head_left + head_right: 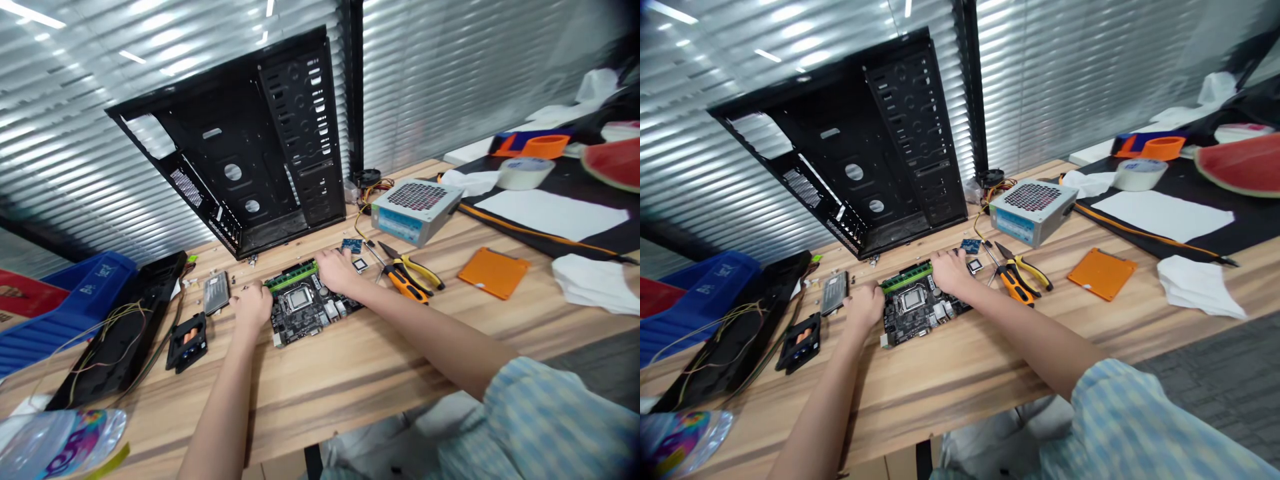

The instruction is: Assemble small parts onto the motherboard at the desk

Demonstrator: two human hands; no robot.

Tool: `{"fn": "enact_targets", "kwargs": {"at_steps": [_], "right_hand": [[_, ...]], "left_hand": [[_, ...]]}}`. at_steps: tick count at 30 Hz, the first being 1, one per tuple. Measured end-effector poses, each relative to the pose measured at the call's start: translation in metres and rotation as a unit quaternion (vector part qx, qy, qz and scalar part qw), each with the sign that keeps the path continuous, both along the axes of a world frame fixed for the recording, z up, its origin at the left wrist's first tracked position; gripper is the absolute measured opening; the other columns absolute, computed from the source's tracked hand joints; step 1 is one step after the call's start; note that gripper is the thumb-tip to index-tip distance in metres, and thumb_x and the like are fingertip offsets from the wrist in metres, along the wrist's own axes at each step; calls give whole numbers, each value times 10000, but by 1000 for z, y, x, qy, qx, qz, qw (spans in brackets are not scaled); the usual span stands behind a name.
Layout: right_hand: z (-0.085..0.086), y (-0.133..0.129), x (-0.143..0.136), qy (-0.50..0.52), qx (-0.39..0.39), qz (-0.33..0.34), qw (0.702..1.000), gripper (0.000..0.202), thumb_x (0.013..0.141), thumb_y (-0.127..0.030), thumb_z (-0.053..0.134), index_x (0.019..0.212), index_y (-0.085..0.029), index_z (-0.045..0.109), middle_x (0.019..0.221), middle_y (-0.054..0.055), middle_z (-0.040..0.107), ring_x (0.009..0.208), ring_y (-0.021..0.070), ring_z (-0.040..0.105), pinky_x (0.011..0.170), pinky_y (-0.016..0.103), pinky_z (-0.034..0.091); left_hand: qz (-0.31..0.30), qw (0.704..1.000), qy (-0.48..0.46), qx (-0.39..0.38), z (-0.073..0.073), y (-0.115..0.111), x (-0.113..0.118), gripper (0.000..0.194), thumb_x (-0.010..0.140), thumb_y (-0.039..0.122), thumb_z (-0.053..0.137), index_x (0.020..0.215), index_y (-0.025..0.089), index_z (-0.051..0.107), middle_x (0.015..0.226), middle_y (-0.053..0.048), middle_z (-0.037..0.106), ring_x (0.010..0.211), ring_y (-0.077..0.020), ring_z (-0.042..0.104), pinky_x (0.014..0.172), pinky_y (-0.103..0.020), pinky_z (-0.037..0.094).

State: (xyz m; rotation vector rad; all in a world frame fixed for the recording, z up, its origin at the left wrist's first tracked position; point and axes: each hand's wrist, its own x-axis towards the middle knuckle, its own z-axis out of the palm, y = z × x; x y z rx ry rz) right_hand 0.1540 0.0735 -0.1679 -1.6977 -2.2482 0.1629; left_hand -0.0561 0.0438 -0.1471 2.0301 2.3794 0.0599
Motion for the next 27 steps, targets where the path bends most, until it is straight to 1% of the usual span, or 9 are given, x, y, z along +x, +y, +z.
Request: {"fn": "enact_targets", "kwargs": {"at_steps": [4,8,11,18,24,27], "right_hand": [[0,0,1,3,2,-8,1000,274,888,-122,358,1035,-124,588,1118,167,645,1033,296,580,836,422,304],[-1,1,1,17,-7,-17,1000,334,978,-230,270,1064,-147,582,1136,160,644,1049,285,575,849,412,298],[-2,3,2,31,-13,-14,999,373,1003,-289,240,1057,-169,589,1131,138,652,1058,277,575,841,398,299],[-2,5,3,46,-34,-14,998,365,1007,-313,256,1041,-189,598,1125,121,656,1042,260,581,842,382,291],[0,4,4,50,-34,-15,998,352,1004,-317,275,1044,-185,599,1117,122,656,1046,265,580,840,387,295],[0,4,4,47,-36,-15,998,358,1006,-317,267,1055,-189,597,1132,123,651,1060,264,574,847,389,292]], "left_hand": [[-1,1000,-18,9,0,0,-1,345,890,230,260,873,180,601,999,-153,694,1002,-311,618,909,-492,359],[14,999,-51,13,0,2,-2,360,896,233,253,903,188,609,1049,-153,686,1030,-322,603,919,-494,357],[24,997,-75,16,-1,3,-4,354,895,243,250,903,196,601,1048,-154,681,1031,-329,600,923,-498,357],[28,994,-106,18,-3,6,-6,340,905,261,241,914,210,577,1049,-145,680,1046,-323,593,939,-500,350],[29,994,-101,14,-1,5,-4,378,927,317,225,928,205,587,1070,-161,684,1052,-319,595,937,-492,351],[27,995,-96,11,0,4,-3,386,928,318,227,943,200,595,1080,-166,685,1050,-316,596,932,-486,354]]}}
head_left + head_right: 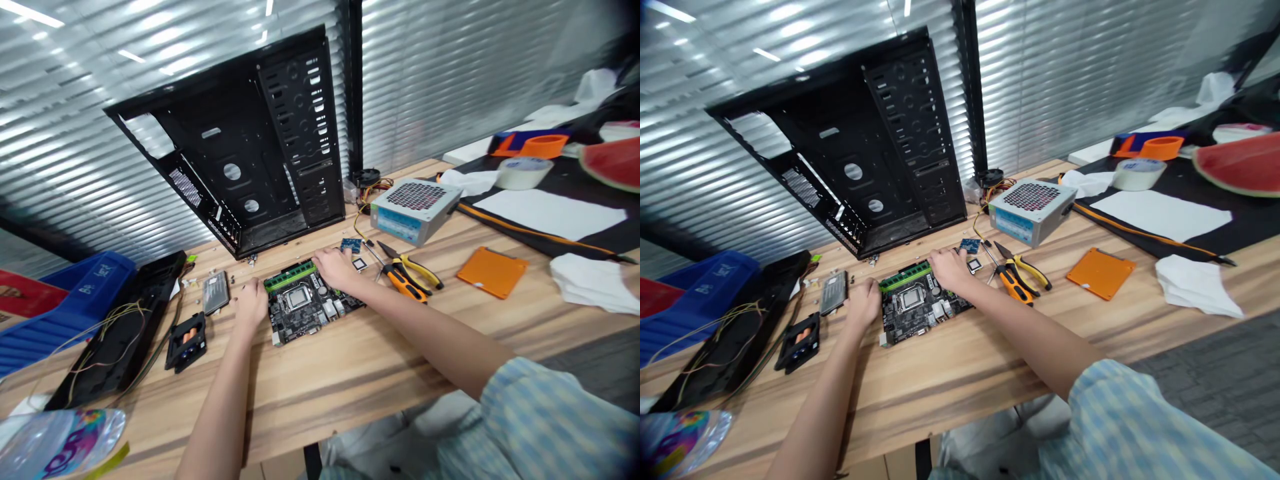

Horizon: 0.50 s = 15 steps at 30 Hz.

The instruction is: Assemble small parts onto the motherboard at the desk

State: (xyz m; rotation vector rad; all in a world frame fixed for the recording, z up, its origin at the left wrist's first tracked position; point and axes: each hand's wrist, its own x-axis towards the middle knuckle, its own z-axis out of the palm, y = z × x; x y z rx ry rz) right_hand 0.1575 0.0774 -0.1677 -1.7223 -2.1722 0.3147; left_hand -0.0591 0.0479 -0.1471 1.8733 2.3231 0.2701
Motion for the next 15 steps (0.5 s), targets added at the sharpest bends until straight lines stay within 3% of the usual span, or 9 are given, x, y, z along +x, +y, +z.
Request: {"fn": "enact_targets", "kwargs": {"at_steps": [15], "right_hand": [[-1,2,-1,20,0,-6,1000,348,999,-297,286,993,-175,612,1142,116,660,1064,250,577,850,378,286]], "left_hand": [[6,1000,9,-5,5,1,0,350,941,292,270,942,197,607,1059,-132,687,1051,-283,608,827,-383,402]]}}
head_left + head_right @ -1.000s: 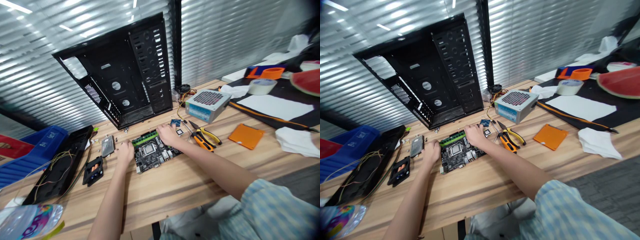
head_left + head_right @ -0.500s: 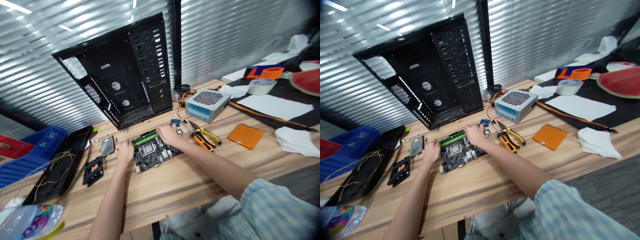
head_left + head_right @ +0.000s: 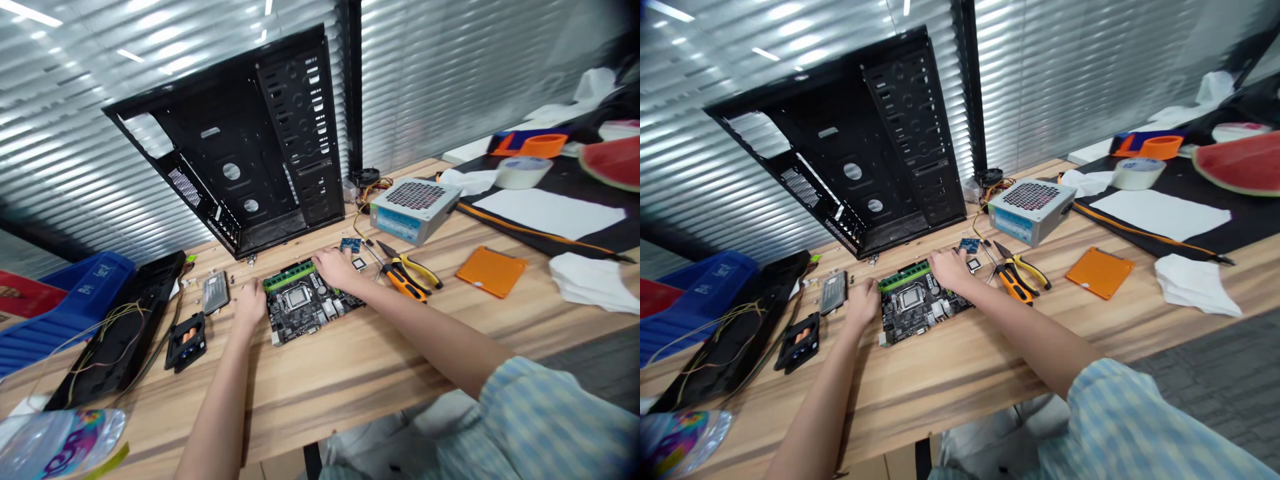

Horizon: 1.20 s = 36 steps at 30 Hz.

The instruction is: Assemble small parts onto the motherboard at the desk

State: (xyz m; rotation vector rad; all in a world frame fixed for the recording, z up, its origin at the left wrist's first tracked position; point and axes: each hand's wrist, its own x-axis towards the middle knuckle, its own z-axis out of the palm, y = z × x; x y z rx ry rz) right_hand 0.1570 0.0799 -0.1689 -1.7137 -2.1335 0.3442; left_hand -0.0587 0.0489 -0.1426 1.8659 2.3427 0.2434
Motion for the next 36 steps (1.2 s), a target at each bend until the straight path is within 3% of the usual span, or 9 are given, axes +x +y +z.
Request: {"fn": "enact_targets", "kwargs": {"at_steps": [14,23,36], "right_hand": [[6,-2,-2,-13,-6,9,1000,387,994,-250,272,980,-144,643,1137,152,662,1073,250,571,836,365,258],[4,0,-3,-32,8,23,999,392,983,-215,281,939,-142,664,1081,154,678,1043,256,572,819,370,247],[3,2,-4,-41,14,27,999,375,963,-171,306,899,-135,674,1047,160,684,1006,254,572,793,373,242]], "left_hand": [[-9,999,36,-11,-9,3,1,346,908,223,271,1007,186,601,1089,-182,682,1085,-336,596,905,-505,380],[-9,998,59,-1,-12,4,2,315,867,157,296,947,173,600,974,-184,702,1020,-350,628,900,-529,372],[5,998,63,13,-17,4,6,294,848,128,311,966,149,580,1002,-201,696,1002,-339,638,908,-518,359]]}}
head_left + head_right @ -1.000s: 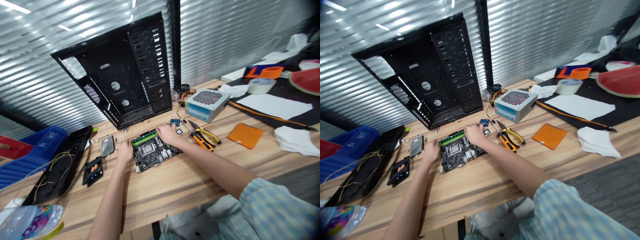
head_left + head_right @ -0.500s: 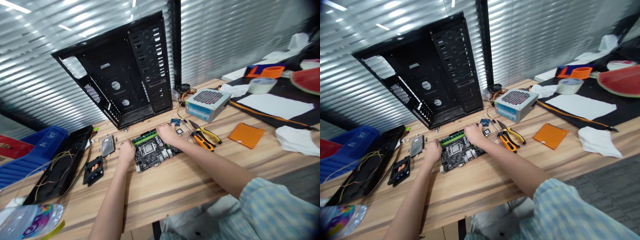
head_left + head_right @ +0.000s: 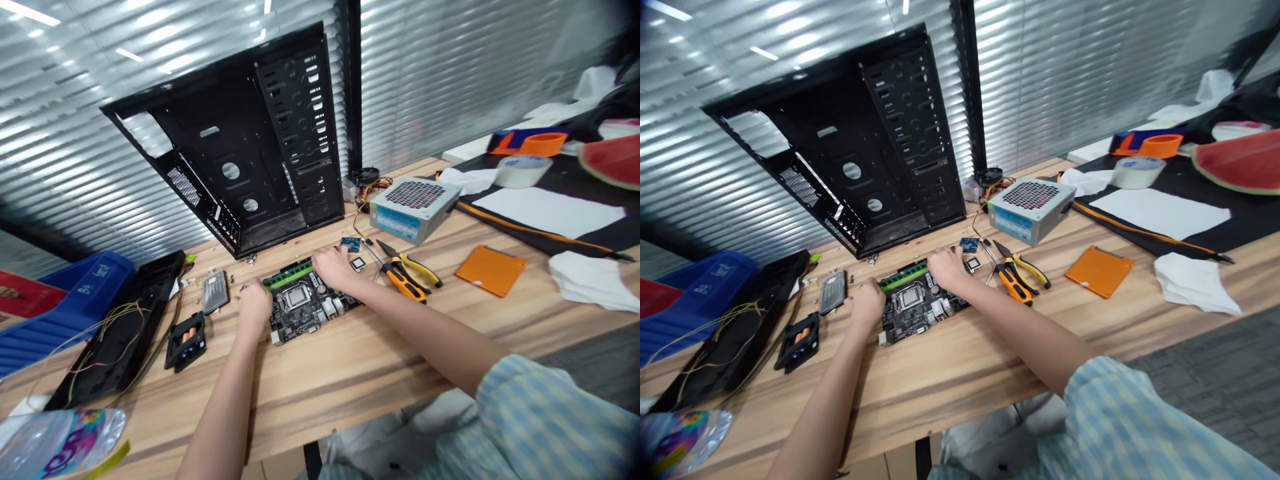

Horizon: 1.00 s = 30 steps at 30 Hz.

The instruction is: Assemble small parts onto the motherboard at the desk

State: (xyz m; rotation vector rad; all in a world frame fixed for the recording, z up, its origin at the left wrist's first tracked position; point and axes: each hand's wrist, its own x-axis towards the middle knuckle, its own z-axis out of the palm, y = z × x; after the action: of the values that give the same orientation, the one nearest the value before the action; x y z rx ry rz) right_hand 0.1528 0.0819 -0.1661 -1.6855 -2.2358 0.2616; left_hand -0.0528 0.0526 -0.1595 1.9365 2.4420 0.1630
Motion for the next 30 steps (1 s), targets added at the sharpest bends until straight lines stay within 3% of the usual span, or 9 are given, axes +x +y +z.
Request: {"fn": "enact_targets", "kwargs": {"at_steps": [26,30], "right_hand": [[-3,0,3,44,9,-11,999,337,980,-238,307,908,-151,625,1066,124,691,1011,252,613,854,388,292],[-2,-1,3,63,12,-26,998,257,958,-264,354,1013,-142,574,1079,138,674,1000,269,606,874,414,315]], "left_hand": [[10,1000,-9,-1,3,-3,-3,309,882,200,282,968,179,578,1017,-180,690,1027,-342,621,926,-539,346],[7,1000,-6,-3,4,-3,-2,317,881,189,273,973,175,576,1005,-180,692,1020,-342,622,918,-534,345]]}}
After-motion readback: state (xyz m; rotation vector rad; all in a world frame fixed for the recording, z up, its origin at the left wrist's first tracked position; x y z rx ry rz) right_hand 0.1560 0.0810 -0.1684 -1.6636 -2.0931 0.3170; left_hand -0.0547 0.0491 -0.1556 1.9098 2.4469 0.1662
